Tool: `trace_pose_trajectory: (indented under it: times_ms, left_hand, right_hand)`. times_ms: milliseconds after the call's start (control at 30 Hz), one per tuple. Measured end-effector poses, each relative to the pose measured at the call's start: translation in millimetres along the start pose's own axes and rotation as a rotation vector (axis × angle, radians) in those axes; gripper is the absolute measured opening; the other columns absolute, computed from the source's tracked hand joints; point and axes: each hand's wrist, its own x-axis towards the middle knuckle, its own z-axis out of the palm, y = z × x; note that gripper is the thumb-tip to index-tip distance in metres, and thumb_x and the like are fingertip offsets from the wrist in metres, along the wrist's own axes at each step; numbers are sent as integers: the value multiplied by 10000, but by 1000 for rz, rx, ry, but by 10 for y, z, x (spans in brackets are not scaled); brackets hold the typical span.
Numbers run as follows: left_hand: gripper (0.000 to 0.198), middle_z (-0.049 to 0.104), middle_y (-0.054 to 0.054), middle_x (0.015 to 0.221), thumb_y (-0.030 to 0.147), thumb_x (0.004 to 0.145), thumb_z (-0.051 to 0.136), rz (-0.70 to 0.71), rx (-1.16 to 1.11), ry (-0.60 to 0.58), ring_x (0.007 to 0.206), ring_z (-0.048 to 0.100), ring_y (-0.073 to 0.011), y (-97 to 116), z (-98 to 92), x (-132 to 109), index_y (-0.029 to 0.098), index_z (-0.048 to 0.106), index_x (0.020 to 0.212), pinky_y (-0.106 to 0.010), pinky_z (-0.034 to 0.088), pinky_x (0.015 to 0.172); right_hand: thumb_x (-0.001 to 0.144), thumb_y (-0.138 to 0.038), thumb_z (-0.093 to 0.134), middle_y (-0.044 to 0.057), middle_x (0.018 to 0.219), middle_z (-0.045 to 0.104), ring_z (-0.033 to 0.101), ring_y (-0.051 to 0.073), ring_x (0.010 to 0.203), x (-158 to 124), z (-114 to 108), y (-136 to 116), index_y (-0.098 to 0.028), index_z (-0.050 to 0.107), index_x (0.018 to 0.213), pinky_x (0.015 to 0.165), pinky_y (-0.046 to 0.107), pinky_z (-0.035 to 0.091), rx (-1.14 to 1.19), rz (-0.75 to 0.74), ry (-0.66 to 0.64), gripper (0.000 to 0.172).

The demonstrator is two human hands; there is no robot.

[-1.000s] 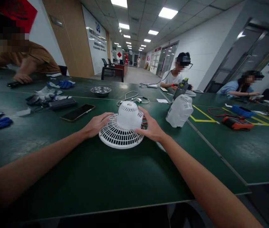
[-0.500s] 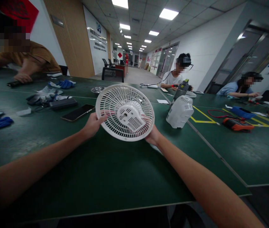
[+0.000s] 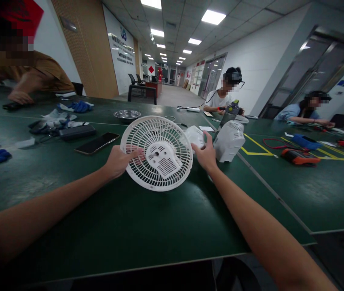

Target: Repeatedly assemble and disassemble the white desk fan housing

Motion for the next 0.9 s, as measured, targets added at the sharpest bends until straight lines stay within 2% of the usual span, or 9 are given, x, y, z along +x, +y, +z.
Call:
trace_pose_trajectory:
  times_ms: [33,133,233,367,533,633,700,800,900]
  left_hand:
    - [254,789,-96,840,377,776,814,-9,0,7,750,767,-304,-23,-5,8,170,770,916,-521,656,706]
    - [227,786,-109,841,341,787,795,-36,-6,15,749,765,-302,-74,-23,36,159,769,921,-512,653,696]
    - [233,782,-110,840,344,777,802,-80,-17,16,759,761,-305,-85,-46,60,158,772,914,-523,651,709]
    - [278,783,-107,857,368,738,841,-132,-37,37,788,761,-311,-82,-70,81,161,772,910,-532,652,725]
    - [292,781,-115,842,362,720,858,-173,-36,71,777,762,-312,-64,-88,96,144,768,892,-524,650,721]
    - [268,783,-125,849,330,744,842,-188,-32,66,768,764,-305,-40,-95,100,130,764,905,-509,645,716]
    - [249,784,-124,854,307,752,836,-192,-51,63,768,764,-297,-30,-95,104,129,760,908,-492,643,711]
    - [232,782,-117,859,274,753,836,-216,-79,64,771,762,-278,-28,-87,114,123,759,911,-452,641,706]
    - [209,780,-111,860,227,757,828,-259,-108,73,769,758,-252,-32,-79,129,110,755,915,-401,635,700]
  right_hand:
    - [791,-554,644,93,1075,680,639,328,986,41,-71,94,-243,424,1470,953,544,496,-172,-8,90,778]
    - [752,-462,708,146,1131,627,596,357,1033,109,-175,324,-205,492,1418,959,539,469,-465,-27,122,747]
    - [753,-408,722,157,1121,578,591,345,997,126,-128,431,-201,498,1414,913,495,490,-543,12,61,728]
    - [771,-405,715,166,1208,519,551,347,1110,147,-115,361,-206,483,1431,995,499,457,-588,-55,79,727]
    - [807,-372,653,186,1495,331,305,402,1423,217,-499,254,-241,450,1436,1121,606,293,-737,-170,446,674]
    - [714,-358,708,211,1498,342,345,421,1410,248,-749,443,-215,360,1477,1088,630,330,-651,30,612,851]
    - [665,-419,758,206,1372,501,524,385,1260,251,-827,653,-176,280,1486,1023,576,429,-431,223,561,980]
    - [523,-481,860,165,1247,618,620,368,1123,251,-814,924,-179,380,1367,987,530,482,-254,455,487,1016]
    - [448,-464,900,139,1244,638,610,362,1171,295,-736,999,-204,458,1244,1034,515,468,-202,505,621,946]
